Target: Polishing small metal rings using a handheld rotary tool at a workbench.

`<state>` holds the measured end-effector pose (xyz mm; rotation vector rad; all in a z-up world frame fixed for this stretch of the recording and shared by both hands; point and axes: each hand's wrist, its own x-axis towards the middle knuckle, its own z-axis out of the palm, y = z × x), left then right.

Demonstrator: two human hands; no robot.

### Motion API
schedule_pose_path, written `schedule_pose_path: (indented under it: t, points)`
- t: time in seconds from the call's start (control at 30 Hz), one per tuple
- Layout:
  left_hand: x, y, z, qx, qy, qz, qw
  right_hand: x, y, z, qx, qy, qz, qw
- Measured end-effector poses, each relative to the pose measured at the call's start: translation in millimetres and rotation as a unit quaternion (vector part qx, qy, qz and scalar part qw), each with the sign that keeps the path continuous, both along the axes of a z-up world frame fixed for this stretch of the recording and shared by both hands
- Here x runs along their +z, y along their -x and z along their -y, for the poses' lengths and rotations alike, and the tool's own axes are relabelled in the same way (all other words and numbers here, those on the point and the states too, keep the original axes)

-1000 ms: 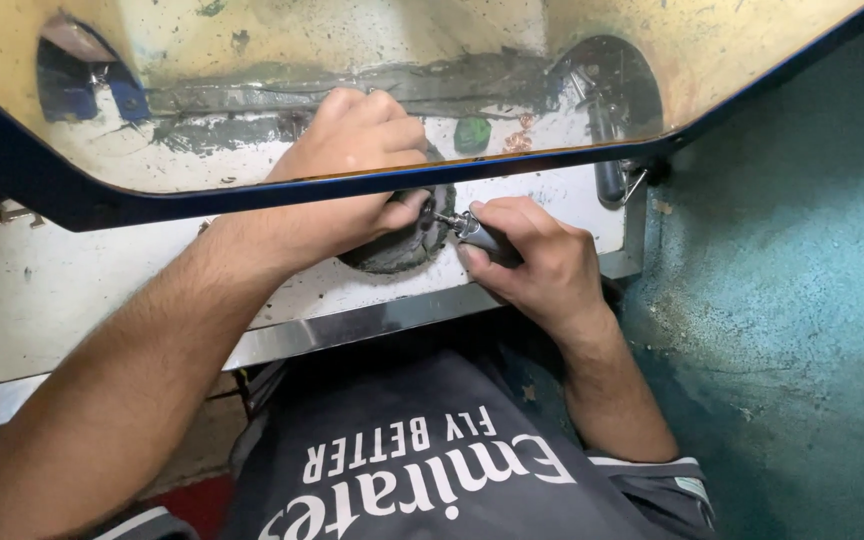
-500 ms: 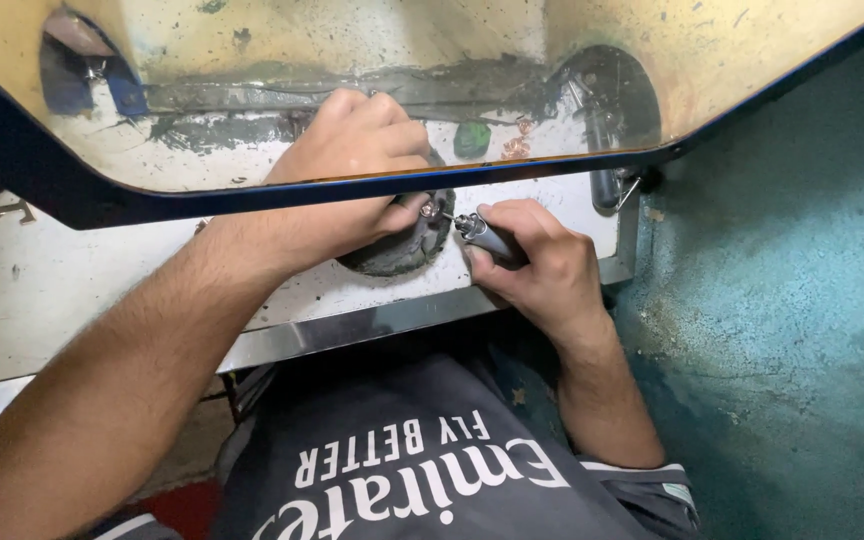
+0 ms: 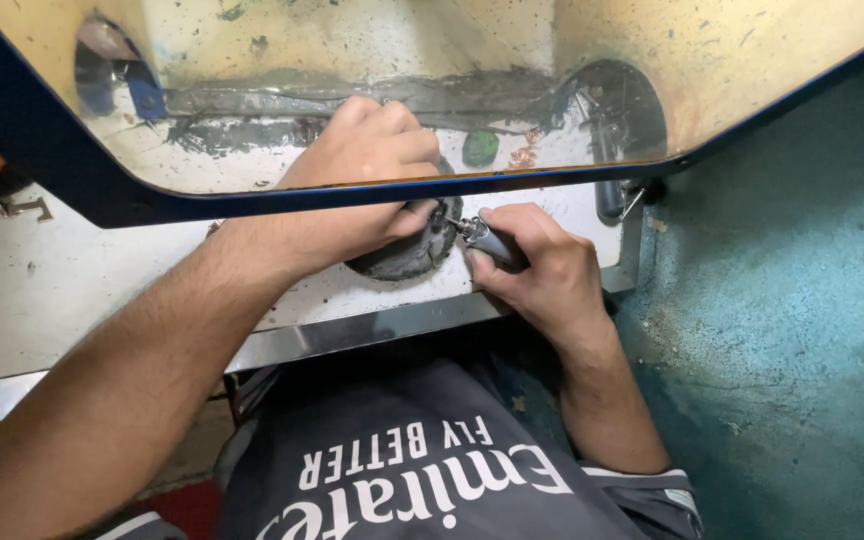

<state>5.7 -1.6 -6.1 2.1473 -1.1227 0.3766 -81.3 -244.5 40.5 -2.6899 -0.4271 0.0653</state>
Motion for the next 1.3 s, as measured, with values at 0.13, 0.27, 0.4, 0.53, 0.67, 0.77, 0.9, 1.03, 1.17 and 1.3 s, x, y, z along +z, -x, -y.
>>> schedule_pose_path:
  t: [0.13,0.27,0.4,0.53,0.67,0.77,0.9,1.03,1.17,1.3]
  points:
    - [0.7,-0.3,-1.0,-0.001,-0.003,-0.009,1.0,2.0,-0.2,0.6,-0.001,0.016,0.001,1.0]
    - [-1.4,-0.3,-0.4,-0.011,0.0,-0.033,0.999,2.9,-5.3,16.4,0.007,-0.052,-0.008,0.999]
    - [-5.6,-2.5,-0.8,-0.014,-0.016,-0.019,1.0,5.6,-14.4,25.6,0.042,-0.11,0.034,0.992]
    - [-3.9,-1.6,0.0,0.004,-0.029,0.015,0.999,5.1,-20.4,7.3,0.052,-0.056,-0.009,0.997]
    - [-2.9,-0.5,1.5,0.015,-0.052,0.023,0.998,6.9,-20.3,4.3,0.052,-0.027,-0.006,0.998]
    - [-0.6,-0.8,1.6,0.017,-0.06,0.023,0.998,5.1,-20.2,6.0,0.057,-0.021,0.003,0.998]
    - [0.3,-1.0,0.9,0.011,-0.047,0.023,0.999,2.0,-19.7,4.7,0.057,-0.01,0.019,0.998]
    - [-2.9,-0.5,1.3,0.01,-0.054,0.029,0.998,1.8,-18.1,4.6,0.048,0.009,0.016,0.999]
    - [-4.0,0.4,1.7,0.003,-0.039,-0.016,0.999,0.8,-6.5,7.9,-0.038,-0.046,-0.047,0.997]
    - [-10.6,-0.7,3.6,0.015,-0.078,-0.02,0.997,-4.4,15.8,3.8,-0.141,-0.111,-0.052,0.982]
